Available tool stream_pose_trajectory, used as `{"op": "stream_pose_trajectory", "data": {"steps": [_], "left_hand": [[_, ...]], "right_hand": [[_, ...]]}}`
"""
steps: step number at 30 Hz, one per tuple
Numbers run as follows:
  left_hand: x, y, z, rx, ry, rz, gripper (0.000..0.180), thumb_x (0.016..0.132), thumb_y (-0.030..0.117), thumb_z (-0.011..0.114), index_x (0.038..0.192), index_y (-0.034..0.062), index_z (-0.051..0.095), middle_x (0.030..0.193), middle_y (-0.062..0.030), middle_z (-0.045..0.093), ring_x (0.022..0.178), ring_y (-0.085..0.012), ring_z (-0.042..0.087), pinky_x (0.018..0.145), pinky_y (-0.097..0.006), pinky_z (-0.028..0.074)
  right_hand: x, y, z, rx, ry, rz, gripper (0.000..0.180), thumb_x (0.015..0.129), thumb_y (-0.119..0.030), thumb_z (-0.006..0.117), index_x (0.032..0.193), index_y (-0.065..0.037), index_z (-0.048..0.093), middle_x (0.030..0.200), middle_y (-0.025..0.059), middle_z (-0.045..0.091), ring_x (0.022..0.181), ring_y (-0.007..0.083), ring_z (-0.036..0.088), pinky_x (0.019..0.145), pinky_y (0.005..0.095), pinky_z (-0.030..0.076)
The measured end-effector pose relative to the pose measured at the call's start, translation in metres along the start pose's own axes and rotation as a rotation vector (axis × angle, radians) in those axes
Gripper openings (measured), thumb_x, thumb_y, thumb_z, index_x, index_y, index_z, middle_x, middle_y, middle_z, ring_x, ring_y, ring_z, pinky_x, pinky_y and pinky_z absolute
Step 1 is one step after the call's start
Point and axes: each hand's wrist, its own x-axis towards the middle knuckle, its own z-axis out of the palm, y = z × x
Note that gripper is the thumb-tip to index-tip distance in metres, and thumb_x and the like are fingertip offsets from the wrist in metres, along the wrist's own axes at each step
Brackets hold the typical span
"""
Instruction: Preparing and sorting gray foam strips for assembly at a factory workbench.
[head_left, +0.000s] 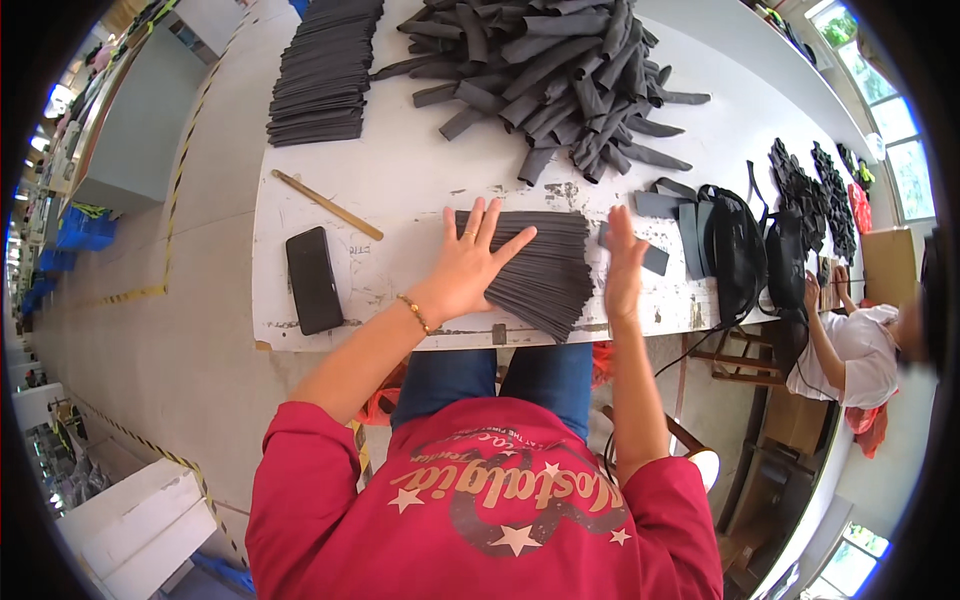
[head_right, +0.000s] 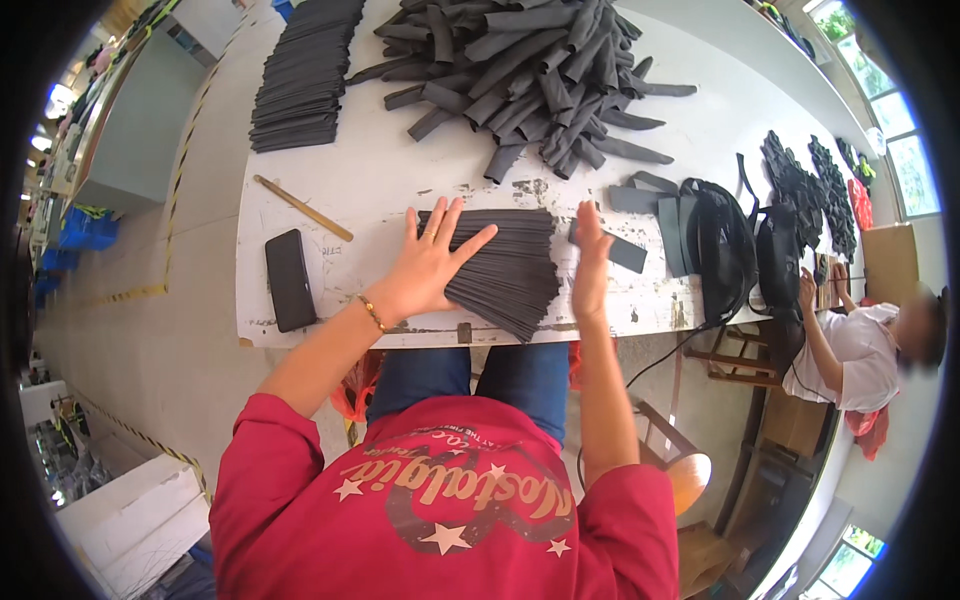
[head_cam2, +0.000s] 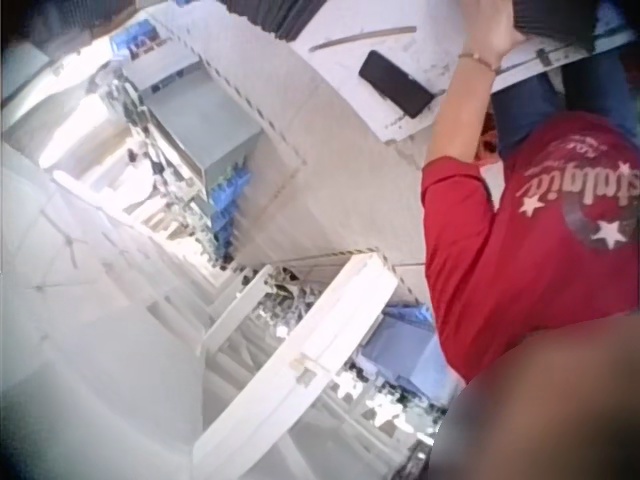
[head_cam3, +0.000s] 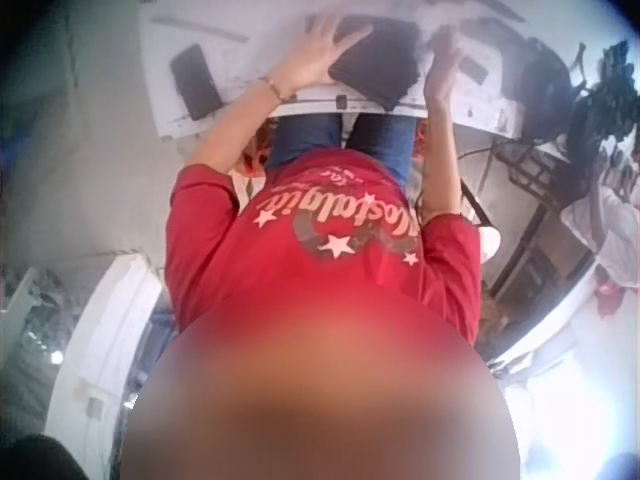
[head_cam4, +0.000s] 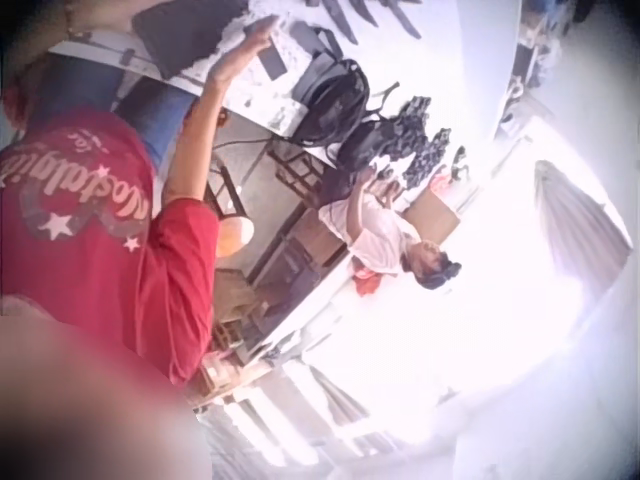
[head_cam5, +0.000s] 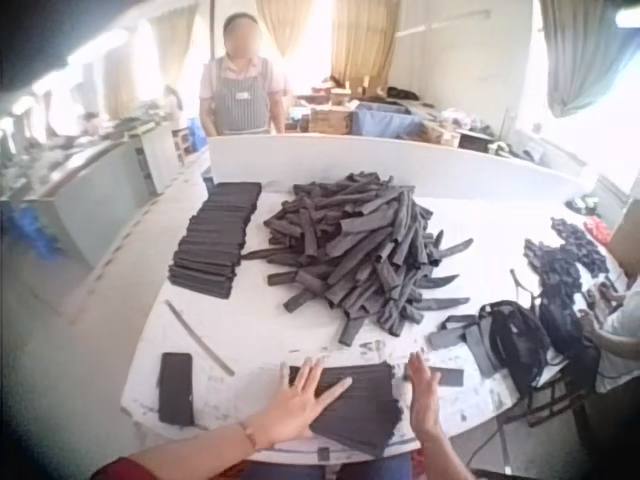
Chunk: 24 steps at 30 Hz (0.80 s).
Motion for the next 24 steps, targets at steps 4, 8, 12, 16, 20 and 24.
{"op": "stream_pose_trajectory", "data": {"steps": [4, 8, 12, 16, 20, 24], "left_hand": [[0.0, 0.002, -0.009, 0.088, -0.089, 0.004, 0.131, 0.05, 0.044, 0.091, 0.156, 0.0257, 0.015, 0.158, -0.0238, 0.011, 0.144, -0.0501, 0.012, 0.106, -0.074, 0.019], [0.001, 0.001, -0.006, 0.108, -0.101, 0.04, 0.131, 0.049, 0.047, 0.091, 0.156, 0.0239, 0.018, 0.157, -0.0255, 0.013, 0.142, -0.0511, 0.017, 0.102, -0.075, 0.023], [0.0, 0.0, -0.006, 0.098, -0.096, 0.013, 0.131, 0.05, 0.047, 0.091, 0.156, 0.0239, 0.017, 0.158, -0.0253, 0.013, 0.142, -0.0515, 0.016, 0.102, -0.075, 0.024], [-0.003, -0.003, -0.001, 0.047, -0.05, 0.022, 0.13, 0.05, 0.045, 0.091, 0.155, 0.0235, 0.018, 0.158, -0.0228, 0.013, 0.143, -0.0497, 0.017, 0.103, -0.075, 0.023], [-0.001, 0.001, -0.002, 0.056, -0.055, 0.018, 0.13, 0.05, 0.042, 0.092, 0.155, 0.0208, 0.019, 0.159, -0.0209, 0.013, 0.143, -0.0481, 0.017, 0.104, -0.075, 0.022], [-0.002, 0.002, -0.005, 0.066, -0.072, -0.001, 0.129, 0.051, 0.042, 0.091, 0.155, 0.0176, 0.019, 0.159, -0.0221, 0.012, 0.144, -0.0481, 0.014, 0.104, -0.074, 0.022]], "right_hand": [[-0.021, -0.02, 0.042, 0.13, -0.102, 0.044, 0.091, 0.095, -0.071, 0.015, 0.155, -0.004, 0.01, 0.162, 0.014, 0.009, 0.15, 0.0253, 0.007, 0.12, 0.0379, 0.004], [-0.017, -0.027, 0.04, 0.207, -0.114, 0.088, 0.091, 0.094, -0.073, 0.015, 0.156, -0.006, 0.009, 0.163, 0.0133, 0.004, 0.15, 0.0253, 0.004, 0.12, 0.0372, 0.004], [-0.01, -0.045, 0.037, 0.654, -0.051, 0.423, 0.082, 0.097, -0.066, 0.011, 0.156, -0.008, 0.011, 0.162, 0.0147, 0.007, 0.15, 0.0265, 0.006, 0.12, 0.0386, 0.003], [-0.009, -0.026, 0.038, -0.071, -0.042, 0.052, 0.073, 0.101, -0.056, 0.02, 0.152, -0.005, 0.021, 0.159, 0.0194, 0.015, 0.148, 0.0324, 0.012, 0.119, 0.0422, 0.008], [0.009, -0.029, 0.042, -0.628, -0.049, -0.353, 0.059, 0.102, -0.04, 0.036, 0.147, -0.003, 0.034, 0.153, 0.0246, 0.029, 0.144, 0.0383, 0.023, 0.117, 0.046, 0.015], [0.037, -0.039, 0.064, -0.983, -0.39, -0.376, 0.053, 0.099, -0.037, 0.046, 0.138, -0.001, 0.043, 0.135, 0.0214, 0.051, 0.128, 0.0368, 0.044, 0.111, 0.0477, 0.026]]}}
